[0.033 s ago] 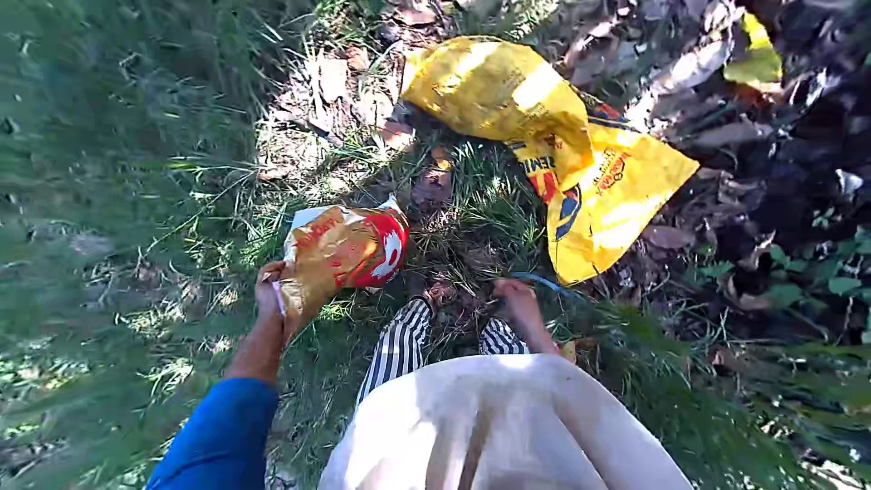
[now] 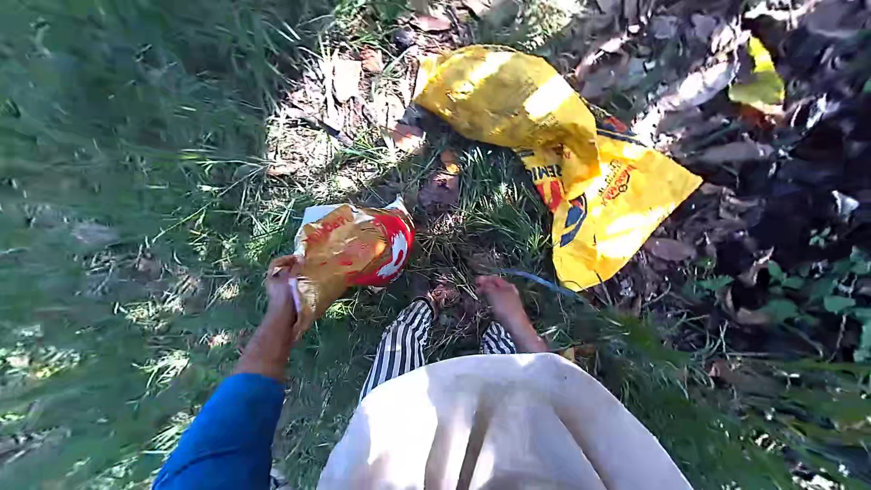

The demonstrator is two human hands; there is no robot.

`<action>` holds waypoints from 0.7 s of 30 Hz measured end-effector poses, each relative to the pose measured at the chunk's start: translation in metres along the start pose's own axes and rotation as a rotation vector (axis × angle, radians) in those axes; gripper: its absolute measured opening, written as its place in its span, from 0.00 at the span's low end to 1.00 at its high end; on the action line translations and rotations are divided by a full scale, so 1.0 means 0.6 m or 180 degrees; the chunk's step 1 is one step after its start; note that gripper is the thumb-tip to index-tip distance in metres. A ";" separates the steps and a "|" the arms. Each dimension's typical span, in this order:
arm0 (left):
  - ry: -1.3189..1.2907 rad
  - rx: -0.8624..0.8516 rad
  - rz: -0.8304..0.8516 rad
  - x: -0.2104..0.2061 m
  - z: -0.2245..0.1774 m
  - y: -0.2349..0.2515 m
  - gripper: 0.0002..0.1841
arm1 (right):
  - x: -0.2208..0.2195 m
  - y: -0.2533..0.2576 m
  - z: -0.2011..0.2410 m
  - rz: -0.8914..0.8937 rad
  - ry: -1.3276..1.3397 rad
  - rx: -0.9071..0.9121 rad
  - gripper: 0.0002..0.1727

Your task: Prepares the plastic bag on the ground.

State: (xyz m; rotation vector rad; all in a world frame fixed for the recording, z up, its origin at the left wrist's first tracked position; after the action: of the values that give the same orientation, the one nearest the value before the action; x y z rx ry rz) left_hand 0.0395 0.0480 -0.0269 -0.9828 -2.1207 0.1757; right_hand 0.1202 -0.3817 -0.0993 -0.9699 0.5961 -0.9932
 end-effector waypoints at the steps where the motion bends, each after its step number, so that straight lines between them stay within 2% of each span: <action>1: -0.0185 0.0114 -0.0050 0.005 -0.002 -0.002 0.22 | -0.079 0.001 0.053 0.0280 -0.0210 0.0061 0.24; 4: -0.0608 0.0310 -0.0083 0.018 0.032 0.010 0.31 | -0.283 -0.009 0.132 0.1003 -0.0801 -0.0335 0.38; 6: -0.0702 0.0402 -0.0092 0.029 0.052 0.021 0.38 | -0.371 -0.018 0.147 0.1238 -0.0976 -0.0632 0.45; 7: -0.0740 0.0402 -0.0109 0.037 0.055 0.028 0.40 | -0.406 -0.014 0.153 0.1318 -0.0905 -0.0723 0.45; 9: -0.0766 0.0416 -0.0055 0.055 0.060 0.031 0.41 | -0.468 0.002 0.150 0.1376 -0.0618 -0.0890 0.37; 12: -0.0794 0.0383 0.0083 0.078 0.068 0.033 0.39 | -0.516 0.011 0.150 0.0984 -0.0198 -0.1163 0.22; 15: -0.1005 0.0082 0.0246 0.111 0.099 0.041 0.32 | -0.522 0.028 0.159 0.0386 -0.0076 -0.1204 0.18; 17: -0.0879 0.0119 0.0037 0.148 0.130 0.044 0.31 | -0.520 0.036 0.170 0.0049 -0.0305 -0.1183 0.18; 18: -0.0669 0.0391 -0.0172 0.168 0.150 0.043 0.32 | -0.520 0.040 0.177 -0.0094 -0.0480 -0.1179 0.18; 19: -0.0396 0.0838 -0.0314 0.184 0.171 0.037 0.37 | -0.524 0.042 0.183 -0.0187 -0.0677 -0.1165 0.18; 21: -0.0313 0.1835 -0.0087 0.184 0.215 0.014 0.54 | -0.538 0.046 0.189 -0.0253 -0.0988 -0.1079 0.19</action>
State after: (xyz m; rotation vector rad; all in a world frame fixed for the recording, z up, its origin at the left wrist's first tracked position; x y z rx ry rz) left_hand -0.0903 0.1548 -0.0535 -0.6079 -1.9919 0.7854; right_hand 0.0768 -0.0421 -0.0718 -1.4276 0.4744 -0.8017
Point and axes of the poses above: each hand's wrist, its own y-axis towards the middle knuckle, its own x-axis out of the back of the hand, z = x × y, the point moved 7 cm from there along y, towards the middle knuckle, and after that the axes turned 6 degrees about -x, right-handed, at the moved point
